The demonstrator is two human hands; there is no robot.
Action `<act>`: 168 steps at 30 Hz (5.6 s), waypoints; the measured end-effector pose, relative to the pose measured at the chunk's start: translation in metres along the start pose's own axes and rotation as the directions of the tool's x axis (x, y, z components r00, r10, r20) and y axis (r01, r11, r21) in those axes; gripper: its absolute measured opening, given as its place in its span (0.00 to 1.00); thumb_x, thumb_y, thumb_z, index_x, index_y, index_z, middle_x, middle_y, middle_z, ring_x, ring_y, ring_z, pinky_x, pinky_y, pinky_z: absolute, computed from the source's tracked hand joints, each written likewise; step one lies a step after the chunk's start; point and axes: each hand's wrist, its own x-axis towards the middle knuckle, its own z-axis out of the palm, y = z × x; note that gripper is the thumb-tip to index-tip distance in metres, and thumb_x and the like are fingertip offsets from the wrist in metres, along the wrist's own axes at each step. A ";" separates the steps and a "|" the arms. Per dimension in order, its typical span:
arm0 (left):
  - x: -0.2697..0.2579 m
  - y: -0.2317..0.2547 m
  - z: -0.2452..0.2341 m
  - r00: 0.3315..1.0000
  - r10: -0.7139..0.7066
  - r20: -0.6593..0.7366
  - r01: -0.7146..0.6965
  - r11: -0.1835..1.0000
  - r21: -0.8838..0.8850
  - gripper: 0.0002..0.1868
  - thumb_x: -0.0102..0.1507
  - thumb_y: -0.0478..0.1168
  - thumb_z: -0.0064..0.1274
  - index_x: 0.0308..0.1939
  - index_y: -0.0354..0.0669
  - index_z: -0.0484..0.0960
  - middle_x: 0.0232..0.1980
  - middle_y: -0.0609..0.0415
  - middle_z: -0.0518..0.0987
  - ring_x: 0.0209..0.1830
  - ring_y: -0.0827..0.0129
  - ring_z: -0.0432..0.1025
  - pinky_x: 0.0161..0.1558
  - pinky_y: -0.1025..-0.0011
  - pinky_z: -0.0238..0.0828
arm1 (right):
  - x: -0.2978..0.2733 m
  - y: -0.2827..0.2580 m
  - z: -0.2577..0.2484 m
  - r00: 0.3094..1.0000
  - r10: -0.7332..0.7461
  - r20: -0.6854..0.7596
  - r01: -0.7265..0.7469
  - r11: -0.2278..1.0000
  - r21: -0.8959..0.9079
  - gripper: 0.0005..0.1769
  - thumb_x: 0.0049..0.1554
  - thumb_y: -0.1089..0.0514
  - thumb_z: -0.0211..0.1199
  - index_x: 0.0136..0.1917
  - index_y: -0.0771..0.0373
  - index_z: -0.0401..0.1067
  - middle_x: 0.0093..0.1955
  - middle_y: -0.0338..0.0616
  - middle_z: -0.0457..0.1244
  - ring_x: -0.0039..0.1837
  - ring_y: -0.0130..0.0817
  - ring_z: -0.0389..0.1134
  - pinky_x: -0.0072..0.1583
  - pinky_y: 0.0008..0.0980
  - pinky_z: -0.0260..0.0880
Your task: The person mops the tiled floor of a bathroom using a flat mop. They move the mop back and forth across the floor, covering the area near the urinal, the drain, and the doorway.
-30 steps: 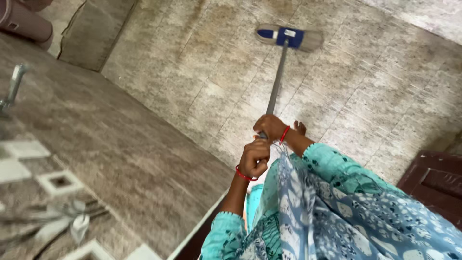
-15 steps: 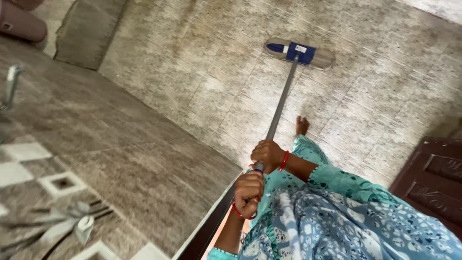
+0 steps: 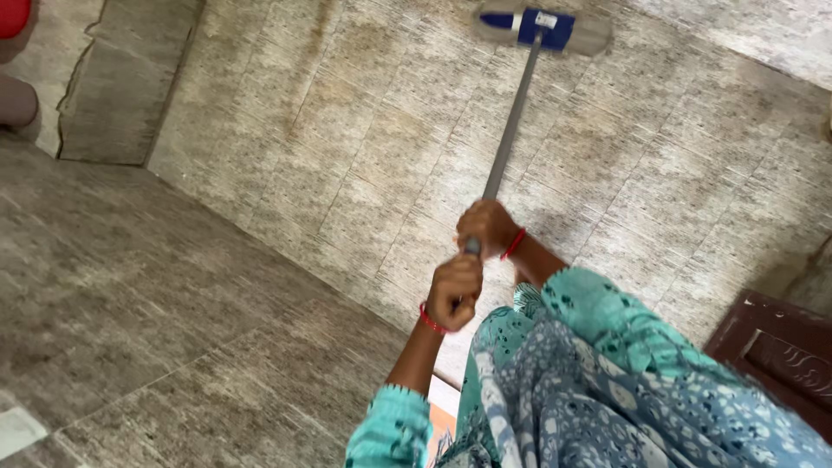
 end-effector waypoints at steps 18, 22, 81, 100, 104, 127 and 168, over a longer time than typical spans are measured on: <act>-0.044 0.020 0.075 0.984 0.014 0.176 -0.026 0.997 0.068 0.06 0.45 0.35 0.48 0.19 0.38 0.67 0.23 0.49 0.66 0.26 0.53 0.64 0.37 0.61 0.65 | -0.073 -0.054 -0.044 0.973 0.199 0.119 -0.193 0.979 -0.062 0.12 0.44 0.54 0.69 0.27 0.59 0.68 0.32 0.44 0.65 0.40 0.48 0.67 0.48 0.44 0.68; -0.129 0.082 0.078 0.977 -0.027 0.212 0.021 0.999 0.032 0.04 0.42 0.33 0.44 0.18 0.38 0.66 0.22 0.49 0.66 0.26 0.55 0.63 0.36 0.62 0.65 | -0.111 -0.151 0.000 0.973 0.220 0.071 -0.216 0.974 -0.061 0.15 0.48 0.53 0.69 0.27 0.59 0.68 0.32 0.45 0.65 0.40 0.47 0.67 0.47 0.44 0.68; -0.287 0.246 0.171 0.886 0.052 0.460 -0.048 0.999 -0.022 0.04 0.46 0.35 0.46 0.19 0.41 0.68 0.24 0.50 0.68 0.29 0.54 0.65 0.38 0.60 0.64 | -0.236 -0.455 -0.021 0.966 0.186 -0.178 -0.208 0.972 -0.111 0.16 0.44 0.54 0.67 0.45 0.59 0.70 0.47 0.46 0.64 0.53 0.47 0.64 0.61 0.48 0.60; -0.181 0.131 0.269 0.875 0.067 0.480 -0.080 0.997 0.007 0.06 0.43 0.40 0.47 0.16 0.44 0.68 0.22 0.50 0.67 0.25 0.53 0.64 0.33 0.60 0.61 | -0.298 -0.260 -0.073 0.990 0.070 -0.119 -0.083 0.990 -0.112 0.16 0.45 0.54 0.63 0.27 0.57 0.57 0.27 0.41 0.54 0.32 0.42 0.60 0.39 0.40 0.62; -0.143 0.071 0.292 0.873 0.142 0.466 -0.193 0.979 0.063 0.05 0.48 0.41 0.53 0.20 0.46 0.76 0.26 0.49 0.70 0.30 0.54 0.67 0.37 0.58 0.64 | -0.296 -0.201 -0.114 0.997 0.078 -0.029 -0.082 0.975 -0.206 0.15 0.41 0.50 0.62 0.26 0.58 0.59 0.28 0.44 0.57 0.36 0.45 0.62 0.43 0.41 0.64; -0.371 0.309 0.128 0.993 -0.122 -0.006 0.120 0.969 0.214 0.05 0.46 0.32 0.46 0.22 0.35 0.65 0.25 0.46 0.65 0.31 0.52 0.65 0.40 0.59 0.64 | -0.250 -0.453 0.152 0.892 0.415 -0.180 -0.363 0.894 0.264 0.24 0.55 0.62 0.64 0.63 0.61 0.60 0.60 0.52 0.57 0.82 0.55 0.49 0.84 0.59 0.26; -0.194 0.094 0.069 0.977 -0.071 -0.201 0.146 0.910 0.389 0.08 0.45 0.33 0.51 0.18 0.40 0.66 0.23 0.50 0.66 0.29 0.55 0.66 0.42 0.60 0.69 | -0.078 -0.182 0.095 0.699 0.625 0.349 -0.648 0.347 0.678 0.13 0.55 0.51 0.67 0.50 0.56 0.69 0.81 0.53 0.45 0.77 0.53 0.51 0.63 0.50 0.67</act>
